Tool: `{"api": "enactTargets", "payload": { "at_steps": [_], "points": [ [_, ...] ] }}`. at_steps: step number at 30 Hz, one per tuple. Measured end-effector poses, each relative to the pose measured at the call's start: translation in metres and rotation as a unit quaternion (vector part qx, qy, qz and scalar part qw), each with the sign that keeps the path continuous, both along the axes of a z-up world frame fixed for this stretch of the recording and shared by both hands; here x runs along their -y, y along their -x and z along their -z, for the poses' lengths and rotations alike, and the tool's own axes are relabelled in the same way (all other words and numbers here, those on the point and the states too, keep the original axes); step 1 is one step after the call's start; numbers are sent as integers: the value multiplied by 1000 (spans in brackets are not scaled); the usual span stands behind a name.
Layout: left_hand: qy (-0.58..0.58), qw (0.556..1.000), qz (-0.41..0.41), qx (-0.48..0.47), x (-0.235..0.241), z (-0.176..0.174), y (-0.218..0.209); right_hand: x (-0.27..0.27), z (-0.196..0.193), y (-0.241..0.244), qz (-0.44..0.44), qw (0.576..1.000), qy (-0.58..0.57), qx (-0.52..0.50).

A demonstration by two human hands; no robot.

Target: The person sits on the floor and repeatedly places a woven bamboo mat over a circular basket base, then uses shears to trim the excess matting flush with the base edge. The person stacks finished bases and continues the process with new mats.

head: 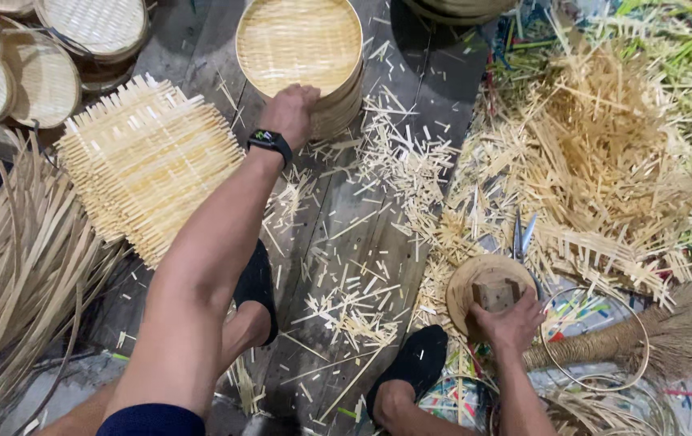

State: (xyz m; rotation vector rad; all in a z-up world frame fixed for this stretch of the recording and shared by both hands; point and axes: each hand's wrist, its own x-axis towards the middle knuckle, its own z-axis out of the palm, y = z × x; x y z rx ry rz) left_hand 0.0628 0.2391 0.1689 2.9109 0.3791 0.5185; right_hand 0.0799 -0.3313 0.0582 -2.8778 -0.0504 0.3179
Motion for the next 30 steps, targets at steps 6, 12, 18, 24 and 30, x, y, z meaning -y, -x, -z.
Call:
{"api": "enactTargets", "payload": {
  "at_steps": [6, 12, 18, 24, 30],
  "points": [
    [155, 973, 28, 166, 108, 32, 55, -20, -61, 3, 81, 924, -345, -143],
    [726, 666, -169, -20, 257, 106, 114, -70, -59, 24, 131, 548, -746, -354],
    [603, 774, -181, 69, 208, 122, 137, -112, -18, 50, 64, 795, -516, -313],
    [45, 964, -171, -199, 49, 119, 203, -103, 17, 78, 80, 769, -519, -366],
    [55, 918, -269, -285, -39, 104, 284, -78, 29, 85, 121, 756, -523, -374]
  ]
}}
